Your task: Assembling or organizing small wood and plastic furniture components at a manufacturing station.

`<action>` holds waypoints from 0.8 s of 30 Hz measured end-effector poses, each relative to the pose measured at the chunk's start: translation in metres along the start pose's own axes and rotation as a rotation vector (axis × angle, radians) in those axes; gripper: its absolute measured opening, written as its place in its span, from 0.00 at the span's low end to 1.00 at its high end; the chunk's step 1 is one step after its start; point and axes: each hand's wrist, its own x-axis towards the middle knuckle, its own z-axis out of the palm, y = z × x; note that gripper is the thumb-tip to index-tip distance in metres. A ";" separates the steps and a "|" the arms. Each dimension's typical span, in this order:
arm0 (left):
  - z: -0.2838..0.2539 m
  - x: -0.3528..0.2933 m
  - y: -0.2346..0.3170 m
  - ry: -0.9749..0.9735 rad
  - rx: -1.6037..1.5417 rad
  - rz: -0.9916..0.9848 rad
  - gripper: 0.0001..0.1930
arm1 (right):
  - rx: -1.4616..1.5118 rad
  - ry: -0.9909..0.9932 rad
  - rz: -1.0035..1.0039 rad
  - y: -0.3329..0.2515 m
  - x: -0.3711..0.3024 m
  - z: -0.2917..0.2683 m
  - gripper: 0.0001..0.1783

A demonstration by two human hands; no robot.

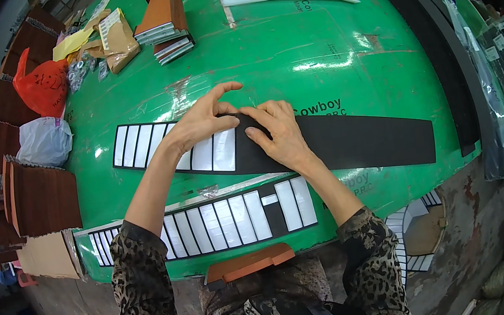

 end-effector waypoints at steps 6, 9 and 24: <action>-0.002 0.001 -0.007 -0.003 -0.054 0.054 0.37 | 0.001 0.007 0.037 -0.002 0.001 -0.004 0.19; -0.001 0.003 -0.008 0.002 -0.086 0.049 0.40 | 0.010 0.027 0.062 -0.003 0.001 -0.005 0.19; 0.012 0.001 -0.008 0.017 0.115 0.179 0.45 | -0.058 -0.047 0.293 -0.014 0.011 -0.001 0.18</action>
